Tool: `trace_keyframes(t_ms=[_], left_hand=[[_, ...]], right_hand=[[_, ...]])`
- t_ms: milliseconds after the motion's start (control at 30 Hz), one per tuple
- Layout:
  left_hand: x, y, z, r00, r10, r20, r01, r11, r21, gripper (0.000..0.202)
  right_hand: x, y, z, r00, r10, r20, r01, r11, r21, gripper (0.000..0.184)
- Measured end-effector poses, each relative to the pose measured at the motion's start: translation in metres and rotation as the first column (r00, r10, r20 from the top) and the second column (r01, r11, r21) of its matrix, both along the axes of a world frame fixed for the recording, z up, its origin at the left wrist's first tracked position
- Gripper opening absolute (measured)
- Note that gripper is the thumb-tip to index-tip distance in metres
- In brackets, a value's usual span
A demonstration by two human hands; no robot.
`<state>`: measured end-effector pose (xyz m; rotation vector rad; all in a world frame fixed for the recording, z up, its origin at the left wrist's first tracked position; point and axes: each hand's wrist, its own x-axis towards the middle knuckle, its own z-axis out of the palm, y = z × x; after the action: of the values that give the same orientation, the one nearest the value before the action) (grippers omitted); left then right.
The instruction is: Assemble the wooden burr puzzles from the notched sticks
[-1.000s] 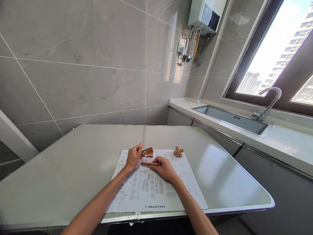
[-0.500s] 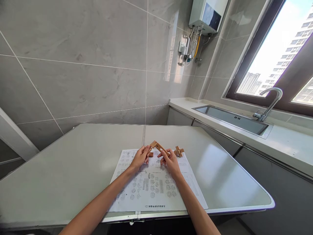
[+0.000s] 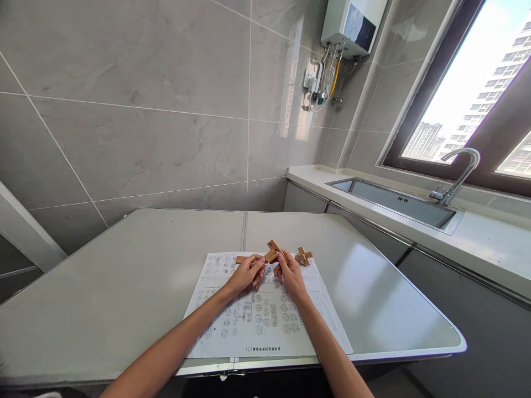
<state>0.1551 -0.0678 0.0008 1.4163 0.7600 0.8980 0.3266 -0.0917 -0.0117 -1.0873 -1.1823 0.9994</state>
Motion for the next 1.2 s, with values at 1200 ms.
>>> trace_keyframes(t_ms=[1200], left_hand=[[0.0004, -0.0035, -0.0034, 0.997, 0.065, -0.044, -0.063, 0.997, 0.051, 0.046]], right_hand=[[-0.0037, -0.006, -0.0012, 0.967, -0.09, 0.24, 0.071, 0.994, 0.087, 0.062]])
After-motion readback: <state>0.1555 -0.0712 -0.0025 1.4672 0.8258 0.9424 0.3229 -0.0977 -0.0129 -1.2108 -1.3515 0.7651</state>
